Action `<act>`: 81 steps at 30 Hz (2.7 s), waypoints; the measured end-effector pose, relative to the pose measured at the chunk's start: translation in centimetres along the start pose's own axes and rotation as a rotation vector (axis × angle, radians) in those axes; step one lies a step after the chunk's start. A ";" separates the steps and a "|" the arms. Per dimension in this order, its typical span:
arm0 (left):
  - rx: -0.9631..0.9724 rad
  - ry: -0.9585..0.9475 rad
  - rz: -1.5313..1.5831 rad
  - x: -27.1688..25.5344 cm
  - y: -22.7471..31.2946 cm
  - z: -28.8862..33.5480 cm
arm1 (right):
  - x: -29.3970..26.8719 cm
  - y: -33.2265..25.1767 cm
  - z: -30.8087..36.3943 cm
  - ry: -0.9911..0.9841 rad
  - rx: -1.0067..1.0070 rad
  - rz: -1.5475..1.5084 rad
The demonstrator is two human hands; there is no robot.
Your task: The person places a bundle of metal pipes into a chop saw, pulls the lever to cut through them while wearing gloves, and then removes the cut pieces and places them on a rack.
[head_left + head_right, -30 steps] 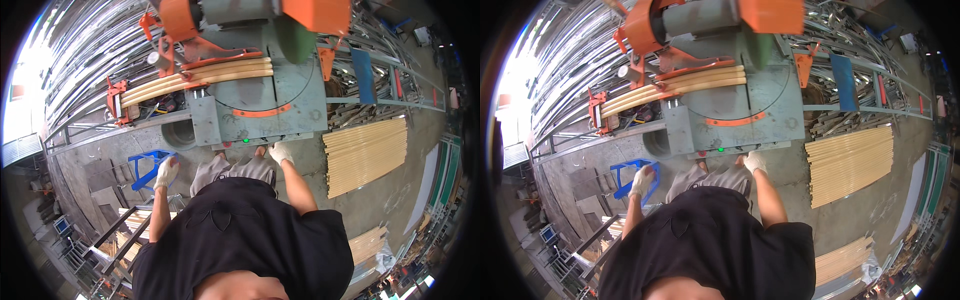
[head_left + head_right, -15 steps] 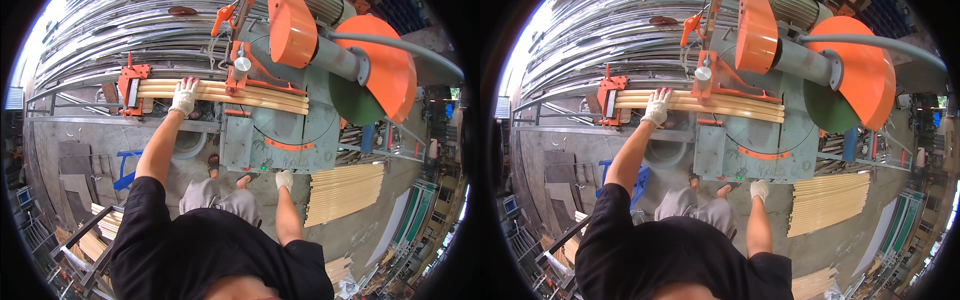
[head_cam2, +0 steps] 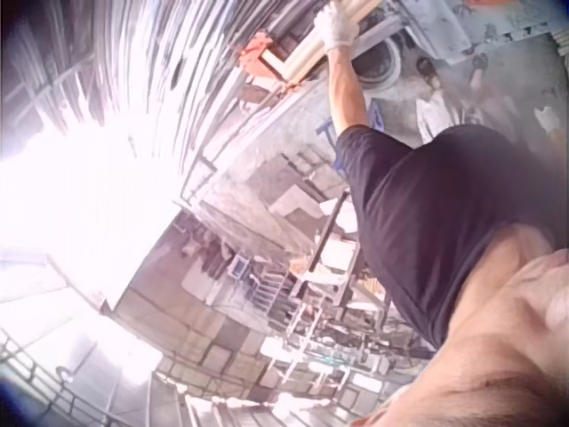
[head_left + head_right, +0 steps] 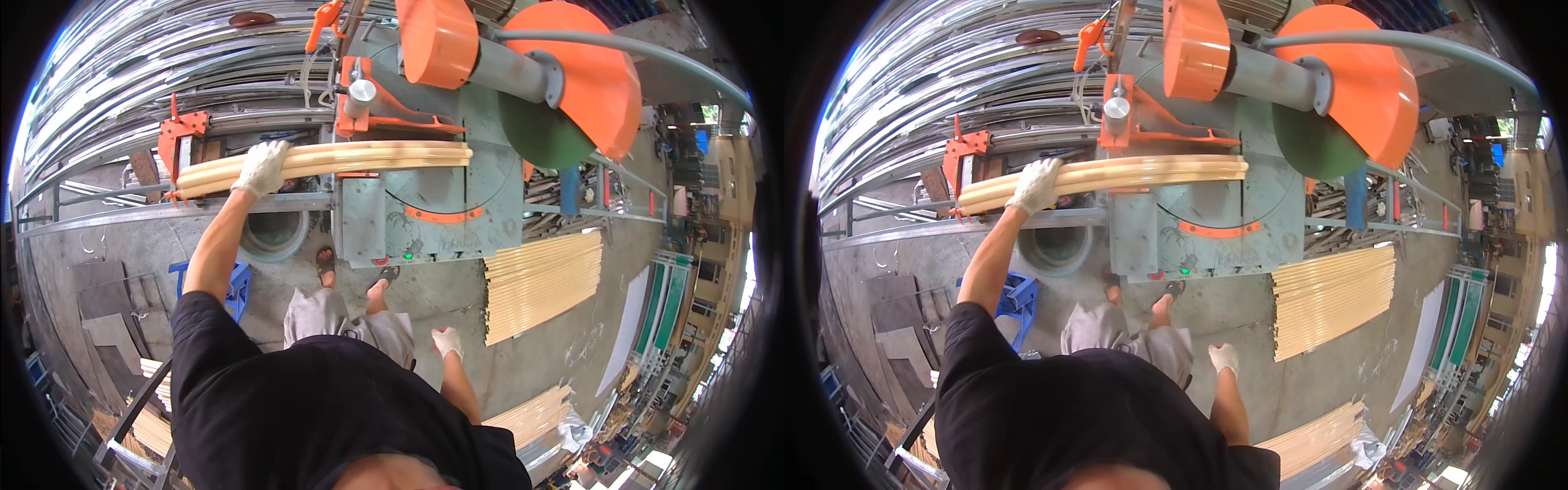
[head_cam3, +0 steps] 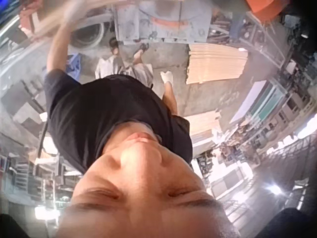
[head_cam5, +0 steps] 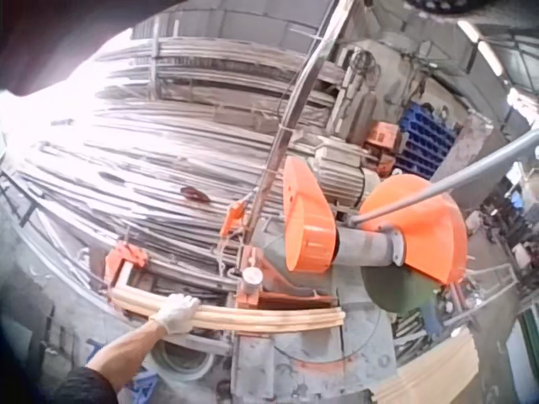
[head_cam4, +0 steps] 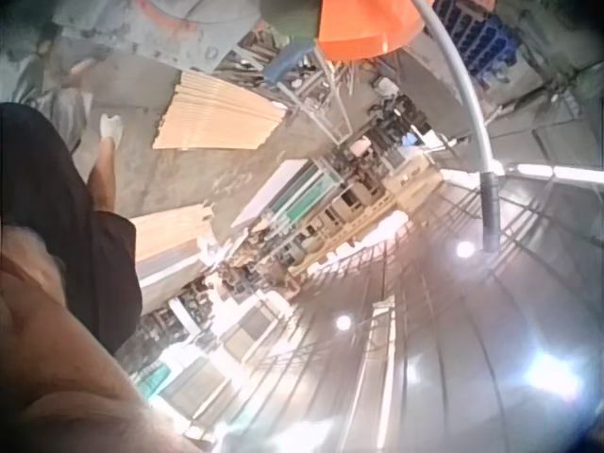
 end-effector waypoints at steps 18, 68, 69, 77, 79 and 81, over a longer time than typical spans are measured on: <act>-0.964 -0.678 0.231 -13.3 9.8 54.7 | 4.5 0.6 -5.0 -0.276 -0.114 -0.038; -2.602 0.277 0.523 11.1 32.3 101.8 | 22.1 -5.1 15.1 -0.600 -0.603 0.803; -2.598 0.316 0.506 14.2 29.0 103.7 | 22.9 -4.5 16.9 -0.587 -0.602 0.847; -2.627 0.417 0.489 28.3 4.3 110.9 | 28.9 -2.1 22.1 -0.458 -0.563 0.910; -2.613 0.352 0.571 33.0 1.1 112.6 | 29.8 -2.9 22.8 -0.429 -0.616 0.895; -2.575 0.321 0.632 35.2 -0.7 112.9 | 30.8 -2.6 23.5 -0.399 -0.612 0.905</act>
Point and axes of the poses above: each hand's wrist, its own z-axis away from the middle knuckle, its own x-axis out of the palm, y = z × x, the point moved 3 cm from there along -z, towards the middle knuckle, and after that the axes turned 8 degrees about -z, right-handed, at the moved point
